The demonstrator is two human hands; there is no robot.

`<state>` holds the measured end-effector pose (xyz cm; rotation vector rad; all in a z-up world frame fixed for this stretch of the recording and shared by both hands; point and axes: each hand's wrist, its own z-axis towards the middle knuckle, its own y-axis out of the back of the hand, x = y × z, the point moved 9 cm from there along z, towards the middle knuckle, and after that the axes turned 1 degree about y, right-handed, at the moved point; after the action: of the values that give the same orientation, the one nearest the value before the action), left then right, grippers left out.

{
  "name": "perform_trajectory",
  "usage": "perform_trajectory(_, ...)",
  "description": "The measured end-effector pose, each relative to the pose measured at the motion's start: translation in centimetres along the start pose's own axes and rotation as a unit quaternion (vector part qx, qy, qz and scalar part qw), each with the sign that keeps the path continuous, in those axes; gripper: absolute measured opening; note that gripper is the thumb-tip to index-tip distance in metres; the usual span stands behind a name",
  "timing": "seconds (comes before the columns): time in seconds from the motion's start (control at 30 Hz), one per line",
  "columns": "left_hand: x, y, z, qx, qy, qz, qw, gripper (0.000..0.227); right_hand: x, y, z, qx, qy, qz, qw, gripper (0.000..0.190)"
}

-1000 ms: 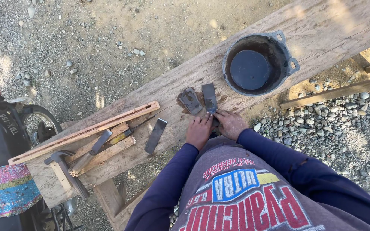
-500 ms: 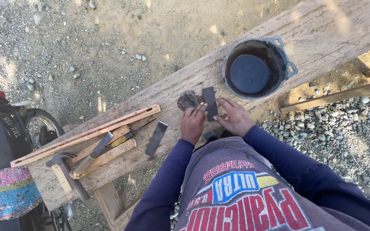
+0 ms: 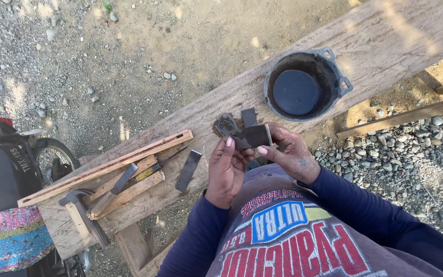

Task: Sharpening a metal blade using a sharpening stone and oil.

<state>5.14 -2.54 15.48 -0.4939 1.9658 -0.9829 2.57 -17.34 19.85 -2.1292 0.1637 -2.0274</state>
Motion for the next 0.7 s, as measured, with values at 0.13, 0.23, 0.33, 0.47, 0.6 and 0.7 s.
perform_trajectory(0.13,-0.8,-2.6,-1.4,0.032,0.019,-0.037,0.999,0.028,3.3,-0.9,0.4,-0.041,0.026,0.015,0.999,0.032)
perform_trajectory(0.23,-1.9,-4.9,-2.5,0.072,0.037,-0.024,0.996,0.036,6.0,-1.3,0.5,-0.051,0.046,0.049,0.996,0.024)
perform_trajectory(0.33,-3.5,-7.1,-3.6,0.134,0.014,0.028,0.99,0.044,7.9,-1.6,0.7,-0.035,0.062,0.054,0.996,0.02)
perform_trajectory(0.47,-3.2,-8.2,-4.8,0.2,0.058,0.041,0.977,0.053,8.8,-2.3,0.8,-0.001,0.036,0.05,0.998,0.015)
perform_trajectory(0.6,-2.9,-8.4,-5.7,0.229,0.097,0.005,0.969,0.046,10.5,-3.5,0.7,0.035,0.033,0.024,0.999,0.014)
perform_trajectory(0.7,-2.8,-8.1,-6.4,0.231,0.112,-0.04,0.966,0.043,12.2,-4.6,0.6,0.063,0.084,-0.012,0.994,0.011)
